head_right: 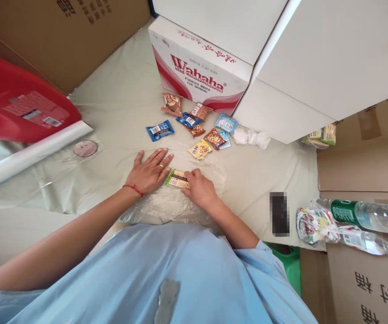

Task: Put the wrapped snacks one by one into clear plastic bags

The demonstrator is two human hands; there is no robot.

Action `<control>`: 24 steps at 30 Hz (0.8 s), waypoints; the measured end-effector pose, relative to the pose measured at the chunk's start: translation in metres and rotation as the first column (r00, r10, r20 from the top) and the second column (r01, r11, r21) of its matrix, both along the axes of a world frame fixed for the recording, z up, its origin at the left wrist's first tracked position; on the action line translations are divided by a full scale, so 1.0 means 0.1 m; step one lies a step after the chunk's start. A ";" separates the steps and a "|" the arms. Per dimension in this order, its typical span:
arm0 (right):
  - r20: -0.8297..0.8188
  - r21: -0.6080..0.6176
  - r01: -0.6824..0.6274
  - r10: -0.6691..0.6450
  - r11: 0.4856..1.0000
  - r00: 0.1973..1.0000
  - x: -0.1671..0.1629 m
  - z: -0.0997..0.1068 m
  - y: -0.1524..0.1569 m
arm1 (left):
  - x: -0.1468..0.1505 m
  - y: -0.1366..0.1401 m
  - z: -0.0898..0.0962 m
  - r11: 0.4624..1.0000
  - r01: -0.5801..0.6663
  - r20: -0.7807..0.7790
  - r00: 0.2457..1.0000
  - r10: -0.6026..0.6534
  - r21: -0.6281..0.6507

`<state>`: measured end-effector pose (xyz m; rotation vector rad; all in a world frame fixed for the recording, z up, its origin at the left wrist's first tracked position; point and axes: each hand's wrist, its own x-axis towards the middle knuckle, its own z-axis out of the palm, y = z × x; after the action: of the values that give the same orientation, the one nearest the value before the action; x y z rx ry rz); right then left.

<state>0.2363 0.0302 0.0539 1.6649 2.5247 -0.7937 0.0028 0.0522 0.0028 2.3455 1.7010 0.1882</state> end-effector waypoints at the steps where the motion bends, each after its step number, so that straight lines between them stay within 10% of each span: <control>1: -0.022 -0.004 -0.005 0.005 1.000 1.000 0.02 -0.03 0.00 | 0.00 0.00 0.00 1.000 -0.008 0.004 1.000 0.008 0.000; 6: -0.282 0.151 0.197 -0.149 0.969 0.948 0.45 -0.13 0.44 | 0.01 0.00 0.00 1.000 -0.028 0.018 0.999 0.029 -0.003; 10: -0.234 0.261 0.583 -0.536 0.769 0.811 0.88 -0.19 1.09 | 0.01 0.01 0.01 1.000 -0.024 0.017 1.000 0.024 0.005; 14: -0.127 0.213 0.671 -0.661 0.710 0.740 1.00 -0.32 1.50 | 0.01 0.01 0.02 1.000 -0.020 0.019 1.000 0.019 0.007; 24: -0.455 0.076 0.821 -0.713 0.565 0.533 1.15 -0.40 1.45 | 0.00 0.01 0.01 1.000 -0.029 0.057 0.998 0.029 -0.002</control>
<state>0.3513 0.1750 0.0141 3.1328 2.0253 -0.8504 0.0030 0.0528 0.0034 2.2931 1.7088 0.2573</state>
